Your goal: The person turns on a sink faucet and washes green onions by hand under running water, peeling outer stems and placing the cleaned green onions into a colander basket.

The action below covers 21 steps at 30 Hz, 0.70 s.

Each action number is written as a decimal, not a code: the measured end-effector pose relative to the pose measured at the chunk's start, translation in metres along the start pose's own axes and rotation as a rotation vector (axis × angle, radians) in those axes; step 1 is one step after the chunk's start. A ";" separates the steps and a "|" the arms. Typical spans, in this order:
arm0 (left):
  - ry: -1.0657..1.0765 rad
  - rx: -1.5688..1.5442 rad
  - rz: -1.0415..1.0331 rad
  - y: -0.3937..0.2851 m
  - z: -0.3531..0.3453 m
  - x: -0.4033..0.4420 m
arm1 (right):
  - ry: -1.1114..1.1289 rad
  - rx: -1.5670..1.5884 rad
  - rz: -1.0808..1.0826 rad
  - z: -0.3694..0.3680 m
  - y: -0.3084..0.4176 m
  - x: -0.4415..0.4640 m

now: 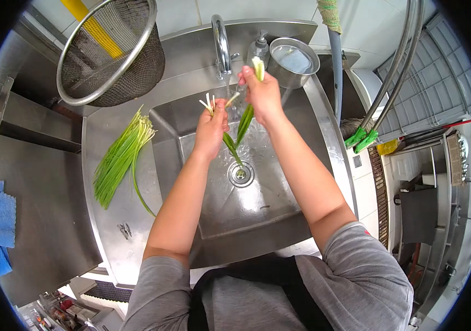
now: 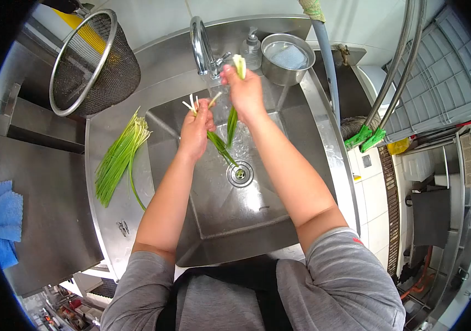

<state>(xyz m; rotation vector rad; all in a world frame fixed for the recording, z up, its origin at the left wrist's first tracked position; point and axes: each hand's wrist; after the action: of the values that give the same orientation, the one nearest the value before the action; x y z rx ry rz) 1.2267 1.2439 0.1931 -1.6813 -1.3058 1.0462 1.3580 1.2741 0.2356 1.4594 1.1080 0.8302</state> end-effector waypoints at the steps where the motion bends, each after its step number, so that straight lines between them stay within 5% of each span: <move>1: -0.016 -0.010 -0.005 -0.001 0.001 0.000 | -0.082 0.065 -0.024 0.004 0.004 0.003; 6: -0.037 -0.105 -0.023 -0.003 0.001 0.005 | 0.247 0.001 -0.093 -0.003 -0.005 -0.022; 10: -0.059 0.080 0.000 -0.003 0.000 -0.001 | 0.011 -0.007 -0.129 -0.006 -0.007 -0.001; 14: -0.108 0.143 0.022 -0.005 -0.002 -0.004 | 0.101 0.068 -0.157 0.000 0.003 0.002; 16: -0.151 0.137 0.036 -0.005 -0.004 -0.001 | 0.311 -0.170 -0.129 -0.003 0.000 -0.011; 19: -0.140 0.184 0.082 -0.001 -0.004 -0.003 | 0.048 -0.040 -0.081 -0.002 -0.009 0.003; 21: -0.023 0.163 0.098 -0.003 -0.004 -0.010 | 0.105 0.081 -0.159 0.009 0.005 0.013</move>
<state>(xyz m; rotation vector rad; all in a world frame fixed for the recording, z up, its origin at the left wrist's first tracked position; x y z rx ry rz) 1.2280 1.2344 0.1987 -1.6274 -1.1299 1.1992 1.3718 1.2832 0.2374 1.3862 1.3320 0.7643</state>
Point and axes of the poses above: each hand's wrist, its own x-axis towards the middle knuckle, its own z-axis out of the back of the hand, y = z × x, and after that the axes turned 8 degrees about -y, right-handed
